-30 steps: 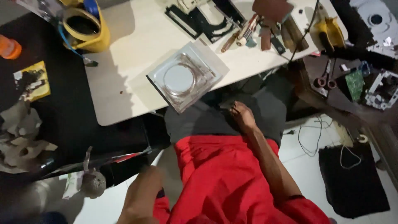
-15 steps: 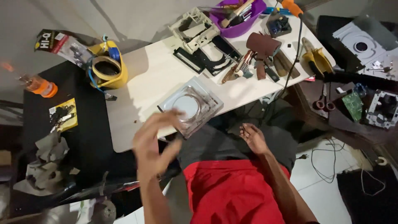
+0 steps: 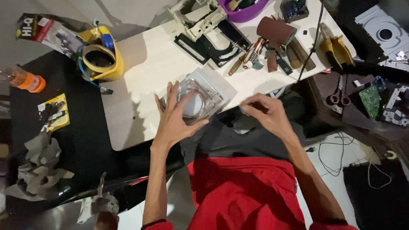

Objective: Sanding the edges and surfaces of a plastic component to smooth it out using a piece of sandpaper.

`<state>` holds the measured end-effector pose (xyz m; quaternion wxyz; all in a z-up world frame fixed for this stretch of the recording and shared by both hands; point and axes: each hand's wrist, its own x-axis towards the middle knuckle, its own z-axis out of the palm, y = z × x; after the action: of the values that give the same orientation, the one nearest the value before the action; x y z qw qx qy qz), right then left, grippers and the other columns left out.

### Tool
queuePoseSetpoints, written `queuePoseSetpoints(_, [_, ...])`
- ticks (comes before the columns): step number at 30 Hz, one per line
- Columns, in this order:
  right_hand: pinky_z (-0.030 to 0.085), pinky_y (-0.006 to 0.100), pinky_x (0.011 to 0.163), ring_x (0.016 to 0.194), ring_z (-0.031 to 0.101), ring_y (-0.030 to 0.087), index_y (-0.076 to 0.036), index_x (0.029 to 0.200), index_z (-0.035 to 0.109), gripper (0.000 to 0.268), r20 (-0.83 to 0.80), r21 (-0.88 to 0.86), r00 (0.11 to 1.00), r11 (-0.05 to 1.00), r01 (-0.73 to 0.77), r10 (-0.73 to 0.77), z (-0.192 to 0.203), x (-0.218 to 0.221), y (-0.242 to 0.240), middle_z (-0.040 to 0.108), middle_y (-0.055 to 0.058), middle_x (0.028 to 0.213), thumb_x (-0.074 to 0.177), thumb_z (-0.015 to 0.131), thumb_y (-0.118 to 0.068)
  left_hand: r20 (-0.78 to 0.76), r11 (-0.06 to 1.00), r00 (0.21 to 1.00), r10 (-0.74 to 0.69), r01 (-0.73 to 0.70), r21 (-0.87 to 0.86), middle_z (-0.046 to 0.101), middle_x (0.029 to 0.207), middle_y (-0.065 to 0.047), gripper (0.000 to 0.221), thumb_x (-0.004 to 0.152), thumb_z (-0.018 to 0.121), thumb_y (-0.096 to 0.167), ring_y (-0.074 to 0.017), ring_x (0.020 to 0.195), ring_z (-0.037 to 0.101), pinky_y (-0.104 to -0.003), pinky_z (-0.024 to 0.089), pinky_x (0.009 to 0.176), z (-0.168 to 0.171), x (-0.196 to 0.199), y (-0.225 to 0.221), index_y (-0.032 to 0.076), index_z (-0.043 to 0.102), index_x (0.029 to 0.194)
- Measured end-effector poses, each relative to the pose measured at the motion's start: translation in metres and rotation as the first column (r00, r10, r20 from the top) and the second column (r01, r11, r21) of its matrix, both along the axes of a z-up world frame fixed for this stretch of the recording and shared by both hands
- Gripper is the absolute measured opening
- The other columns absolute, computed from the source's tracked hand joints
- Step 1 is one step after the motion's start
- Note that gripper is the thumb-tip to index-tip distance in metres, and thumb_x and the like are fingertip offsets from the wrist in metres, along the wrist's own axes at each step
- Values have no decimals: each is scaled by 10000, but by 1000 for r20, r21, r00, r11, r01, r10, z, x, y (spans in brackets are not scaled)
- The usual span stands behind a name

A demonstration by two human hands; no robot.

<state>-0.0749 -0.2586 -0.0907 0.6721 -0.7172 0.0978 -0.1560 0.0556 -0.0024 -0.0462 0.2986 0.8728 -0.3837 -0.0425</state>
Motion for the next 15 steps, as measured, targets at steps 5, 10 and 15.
queuePoseSetpoints(5, [559, 410, 785, 852, 728, 288, -71, 1029, 774, 181, 74, -439, 981, 889, -131, 181, 29, 59, 29, 782, 125, 928, 862, 829, -110, -58, 993, 995, 81, -76, 88, 154, 1657, -213, 1115, 698, 813, 698, -414, 1547, 43, -777, -94, 1136, -3, 4, 9, 107, 389, 1544])
queuePoseSetpoints(10, [500, 514, 812, 887, 683, 385, -90, 996, 766, 78, 36, -630, 960, 752, -194, 277, 11, 108, 43, 741, 141, 925, 935, 747, -136, -56, 990, 994, 96, -89, 110, 146, 1666, -191, 1139, 704, 784, 722, -404, 1550, 58, -766, -84, 1145, -11, 10, 11, 101, 366, 1562])
queuePoseSetpoints(15, [456, 494, 846, 903, 654, 341, -163, 960, 751, 38, 27, -736, 971, 662, -141, 237, -9, 122, 49, 690, 63, 873, 930, 759, -186, -27, 990, 995, 98, -95, 100, 157, 1663, -185, 1150, 698, 767, 756, -408, 1544, 104, -749, -38, 1167, -21, 16, 14, 96, 380, 1556])
